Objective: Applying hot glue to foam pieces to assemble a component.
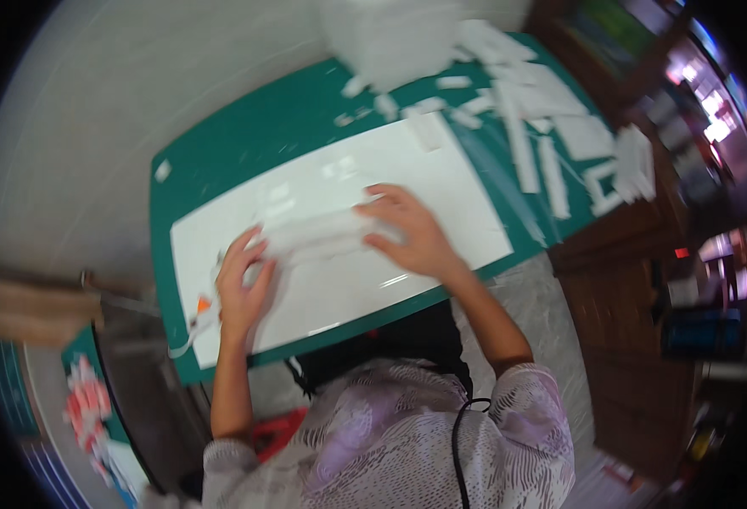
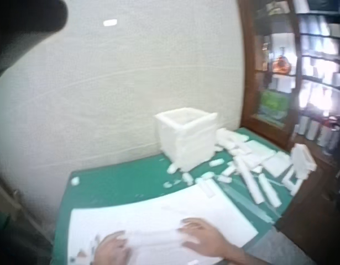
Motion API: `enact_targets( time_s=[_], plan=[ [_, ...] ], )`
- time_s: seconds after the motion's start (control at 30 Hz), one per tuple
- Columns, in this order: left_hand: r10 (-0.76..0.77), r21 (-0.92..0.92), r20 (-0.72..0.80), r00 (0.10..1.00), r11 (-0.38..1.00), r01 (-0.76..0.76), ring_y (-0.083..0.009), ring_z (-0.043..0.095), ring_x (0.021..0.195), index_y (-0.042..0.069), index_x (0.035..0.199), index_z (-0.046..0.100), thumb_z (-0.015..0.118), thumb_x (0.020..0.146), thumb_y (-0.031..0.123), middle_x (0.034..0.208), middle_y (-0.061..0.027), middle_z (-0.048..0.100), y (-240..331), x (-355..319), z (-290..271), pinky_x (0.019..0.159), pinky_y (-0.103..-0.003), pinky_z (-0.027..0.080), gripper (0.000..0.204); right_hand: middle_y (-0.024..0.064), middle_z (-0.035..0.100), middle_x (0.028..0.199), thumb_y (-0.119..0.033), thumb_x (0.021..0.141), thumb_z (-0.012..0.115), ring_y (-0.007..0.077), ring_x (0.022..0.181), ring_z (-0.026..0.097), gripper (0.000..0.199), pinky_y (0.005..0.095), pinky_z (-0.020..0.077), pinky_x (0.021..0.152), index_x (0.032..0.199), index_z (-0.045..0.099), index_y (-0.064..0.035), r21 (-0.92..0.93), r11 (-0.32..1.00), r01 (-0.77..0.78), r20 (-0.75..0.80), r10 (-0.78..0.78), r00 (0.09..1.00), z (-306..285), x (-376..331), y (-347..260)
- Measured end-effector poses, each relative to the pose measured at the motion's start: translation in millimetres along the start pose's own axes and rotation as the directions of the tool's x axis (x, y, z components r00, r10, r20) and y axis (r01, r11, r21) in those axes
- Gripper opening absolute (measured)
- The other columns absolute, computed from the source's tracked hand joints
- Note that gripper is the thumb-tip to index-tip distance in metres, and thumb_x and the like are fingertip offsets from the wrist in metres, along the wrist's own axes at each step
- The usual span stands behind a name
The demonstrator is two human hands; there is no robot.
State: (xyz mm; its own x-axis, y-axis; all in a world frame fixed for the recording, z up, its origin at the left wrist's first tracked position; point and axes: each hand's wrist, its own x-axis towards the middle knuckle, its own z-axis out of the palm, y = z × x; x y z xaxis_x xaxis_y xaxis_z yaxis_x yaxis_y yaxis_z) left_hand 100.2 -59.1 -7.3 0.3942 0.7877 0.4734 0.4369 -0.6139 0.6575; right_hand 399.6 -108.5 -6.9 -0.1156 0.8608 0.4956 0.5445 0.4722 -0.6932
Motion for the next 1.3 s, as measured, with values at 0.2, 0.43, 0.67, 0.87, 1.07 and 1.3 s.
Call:
enact_targets(
  time_s=[0.2,0.43,0.67,0.87,1.07,1.3],
  plan=[
    [-0.158,-0.186,0.081,0.984,0.968,0.17,-0.0223,0.058,0.112,0.005,0.127,0.054,0.068,0.081,-0.005,0.131,-0.0142,0.054,6.4,-1.5,-13.7,0.088,-0.031,0.053,0.049,0.0147,0.061,0.121,-0.004,0.077,0.073,0.0254,0.105,0.06,0.053,0.0327,0.0508,0.088,0.129,0.059,-0.0057,0.074,0.995,-0.064,0.079,0.058,0.995,0.5,5.1,-13.5],
    [-0.351,-0.414,0.131,0.927,0.83,0.373,-0.0171,0.059,0.104,0.009,0.138,0.041,0.066,0.082,-0.005,0.115,-0.0124,0.057,1.3,2.0,-12.8,0.089,-0.028,0.05,0.063,0.0106,0.063,0.11,-0.004,0.081,0.07,0.0178,0.093,0.061,0.07,0.0294,0.0503,0.087,0.145,0.041,-0.0091,0.247,0.93,-0.271,0.062,0.264,0.963,5.7,3.2,-12.2],
    [-0.561,-0.6,0.302,0.771,0.517,0.611,-0.0194,0.065,0.098,0.005,0.128,0.049,0.068,0.084,0.004,0.124,-0.0176,0.052,9.6,19.0,-23.7,0.086,-0.029,0.051,0.048,0.0029,0.063,0.092,-0.009,0.088,0.065,0.0099,0.081,0.059,0.06,0.0232,0.0488,0.081,0.143,0.041,-0.0087,0.501,0.602,-0.622,0.348,0.517,0.782,-7.4,18.9,-14.7],
    [-0.524,-0.616,0.306,0.795,0.528,0.585,-0.0201,0.065,0.098,0.003,0.126,0.051,0.067,0.085,0.005,0.131,-0.0192,0.048,4.4,12.4,-22.0,0.088,-0.028,0.05,0.045,0.0019,0.063,0.09,-0.01,0.089,0.064,0.0091,0.081,0.059,0.053,0.023,0.0497,0.08,0.139,0.046,-0.0083,0.509,0.571,-0.644,0.357,0.541,0.762,-2.9,15.4,-12.9],
    [-0.486,-0.628,0.286,0.826,0.556,0.544,-0.0208,0.065,0.101,0.003,0.13,0.049,0.064,0.086,0.004,0.134,-0.0172,0.049,6.8,13.5,-25.4,0.09,-0.029,0.05,0.046,0.0025,0.061,0.097,-0.006,0.088,0.06,0.0088,0.087,0.059,0.056,0.0235,0.0496,0.082,0.141,0.045,-0.0103,0.514,0.606,-0.607,0.314,0.526,0.791,-1.6,16.1,-18.5],
    [-0.52,-0.616,0.137,0.843,0.622,0.483,-0.0223,0.061,0.11,0.004,0.135,0.045,0.057,0.094,0.013,0.136,-0.0149,0.05,17.6,16.9,-28.1,0.093,-0.035,0.049,0.044,0.0035,0.059,0.102,-0.005,0.086,0.06,0.0103,0.091,0.06,0.062,0.0245,0.0494,0.083,0.144,0.04,-0.0116,0.524,0.625,-0.579,0.215,0.56,0.8,-13.0,13.1,-13.0]
  ],
)
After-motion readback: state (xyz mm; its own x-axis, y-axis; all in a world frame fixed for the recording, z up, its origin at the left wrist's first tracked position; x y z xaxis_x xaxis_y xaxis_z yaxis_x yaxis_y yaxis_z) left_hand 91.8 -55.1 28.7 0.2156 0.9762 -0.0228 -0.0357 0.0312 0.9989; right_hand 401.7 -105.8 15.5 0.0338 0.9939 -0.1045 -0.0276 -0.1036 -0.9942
